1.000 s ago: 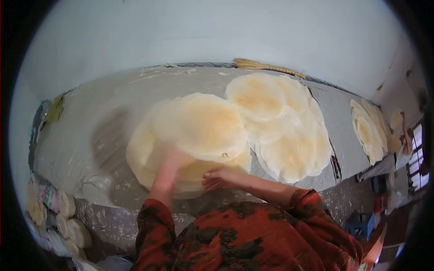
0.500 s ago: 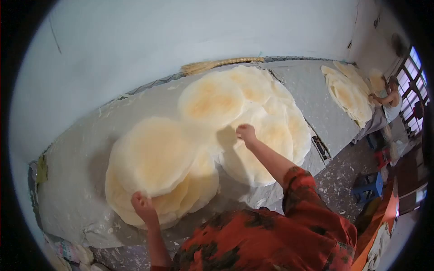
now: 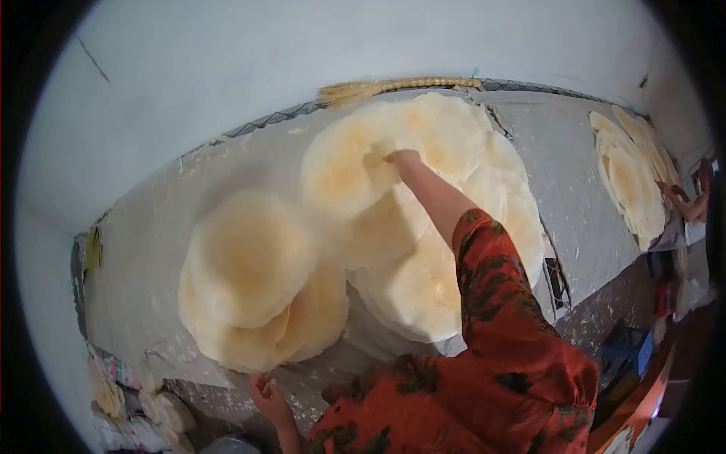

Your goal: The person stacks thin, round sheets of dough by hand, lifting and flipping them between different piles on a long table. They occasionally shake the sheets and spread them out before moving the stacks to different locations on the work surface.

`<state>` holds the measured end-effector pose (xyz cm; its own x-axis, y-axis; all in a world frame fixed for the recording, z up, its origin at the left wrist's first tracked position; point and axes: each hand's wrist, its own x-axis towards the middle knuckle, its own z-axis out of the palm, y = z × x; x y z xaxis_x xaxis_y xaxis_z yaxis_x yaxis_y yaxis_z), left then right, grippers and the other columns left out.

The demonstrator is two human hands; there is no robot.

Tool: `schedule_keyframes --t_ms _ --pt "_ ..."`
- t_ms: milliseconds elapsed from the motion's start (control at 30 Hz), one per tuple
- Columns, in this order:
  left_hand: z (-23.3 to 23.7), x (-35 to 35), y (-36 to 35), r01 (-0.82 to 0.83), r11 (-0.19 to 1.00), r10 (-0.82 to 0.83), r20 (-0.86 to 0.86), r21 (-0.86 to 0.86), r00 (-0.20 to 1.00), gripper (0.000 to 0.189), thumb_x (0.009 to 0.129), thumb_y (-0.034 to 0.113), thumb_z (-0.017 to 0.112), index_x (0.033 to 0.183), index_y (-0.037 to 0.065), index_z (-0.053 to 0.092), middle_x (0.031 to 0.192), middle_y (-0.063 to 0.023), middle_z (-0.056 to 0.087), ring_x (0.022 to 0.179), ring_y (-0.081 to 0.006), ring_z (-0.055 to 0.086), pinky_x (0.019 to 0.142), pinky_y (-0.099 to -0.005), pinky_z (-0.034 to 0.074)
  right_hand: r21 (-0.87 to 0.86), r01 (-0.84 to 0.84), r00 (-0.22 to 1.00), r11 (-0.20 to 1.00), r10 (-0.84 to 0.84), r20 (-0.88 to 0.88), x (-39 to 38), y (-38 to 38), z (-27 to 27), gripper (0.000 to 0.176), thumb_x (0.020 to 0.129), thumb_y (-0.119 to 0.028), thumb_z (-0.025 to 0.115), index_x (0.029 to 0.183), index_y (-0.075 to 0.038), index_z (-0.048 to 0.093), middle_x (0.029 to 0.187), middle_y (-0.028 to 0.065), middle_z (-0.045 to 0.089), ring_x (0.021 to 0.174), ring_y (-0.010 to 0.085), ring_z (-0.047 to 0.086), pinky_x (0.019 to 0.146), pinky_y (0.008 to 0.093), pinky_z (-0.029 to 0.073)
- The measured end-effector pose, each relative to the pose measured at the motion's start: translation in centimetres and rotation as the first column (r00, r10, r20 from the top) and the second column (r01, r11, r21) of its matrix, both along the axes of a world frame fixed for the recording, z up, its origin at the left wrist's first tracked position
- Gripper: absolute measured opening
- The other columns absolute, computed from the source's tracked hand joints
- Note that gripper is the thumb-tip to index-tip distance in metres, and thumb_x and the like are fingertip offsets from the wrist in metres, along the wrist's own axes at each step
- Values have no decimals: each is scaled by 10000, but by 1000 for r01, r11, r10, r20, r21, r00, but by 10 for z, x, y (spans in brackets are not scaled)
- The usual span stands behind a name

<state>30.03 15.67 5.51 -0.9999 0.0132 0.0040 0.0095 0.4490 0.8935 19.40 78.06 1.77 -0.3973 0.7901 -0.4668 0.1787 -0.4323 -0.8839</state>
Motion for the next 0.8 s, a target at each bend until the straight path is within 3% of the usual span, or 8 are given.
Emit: schedule_keyframes --t_ms 200,233,267,333,400,500,600,800 --pt "9 15 32 65 998 -65 -18 -3 998 327 784 -25 551 1105 17 503 1102 -91 501 924 -171 528 777 -293 459 2 -202 946 979 195 261 17 -11 27 456 655 -300 769 964 -6 606 902 139 612 776 274 599 676 395 496" --pt "10 19 35 58 998 -58 -15 -4 998 327 784 -25 551 1105 17 503 1102 -91 501 924 -171 528 777 -293 459 279 -120 833 953 -56 550 23 -10 15 501 663 -307 760 1031 -26 570 997 150 589 887 285 572 745 408 474" --pt "11 24 38 82 996 -80 -62 35 995 317 785 -15 557 1096 18 508 1074 -86 515 893 -171 536 766 -291 462 544 -131 622 828 -359 696 29 -9 3 549 671 -315 751 1097 -45 534 1091 161 567 998 296 545 813 421 453" --pt "8 35 46 83 994 -76 -101 64 992 307 786 -5 564 1088 19 513 1047 -80 529 863 -171 543 755 -289 465 679 -274 728 681 -314 610 61 -23 12 602 686 -348 730 1157 -61 490 1175 163 512 1083 310 484 870 436 413" --pt "-8 46 62 191 960 -237 228 206 944 264 785 27 580 1047 27 545 962 -70 573 796 -167 570 723 -283 474 785 -512 834 349 -18 552 67 -44 -1 689 718 -394 683 1267 -84 404 1306 157 414 1197 327 394 935 450 364" --pt "-49 51 113 550 822 -552 34 -146 833 215 768 96 623 972 41 580 890 -105 595 741 -225 593 679 -325 482 727 -671 690 -145 234 685 52 -101 -8 787 739 -487 621 1349 -93 315 1377 147 338 1263 328 327 962 474 321" --pt "-69 40 164 618 703 -695 -158 -352 701 220 749 123 630 950 48 584 886 -117 589 743 -275 585 670 -357 478 523 -792 506 -317 141 851 35 -114 -27 800 747 -521 592 1360 -94 304 1372 159 343 1286 328 297 978 497 287" --pt "-91 42 177 524 657 -734 -299 -542 610 191 736 120 599 917 65 571 828 -99 552 758 -298 557 650 -372 463 562 -691 522 -455 224 823 32 -96 -44 666 772 -303 604 1329 -63 330 1363 190 337 1260 361 314 951 525 319"
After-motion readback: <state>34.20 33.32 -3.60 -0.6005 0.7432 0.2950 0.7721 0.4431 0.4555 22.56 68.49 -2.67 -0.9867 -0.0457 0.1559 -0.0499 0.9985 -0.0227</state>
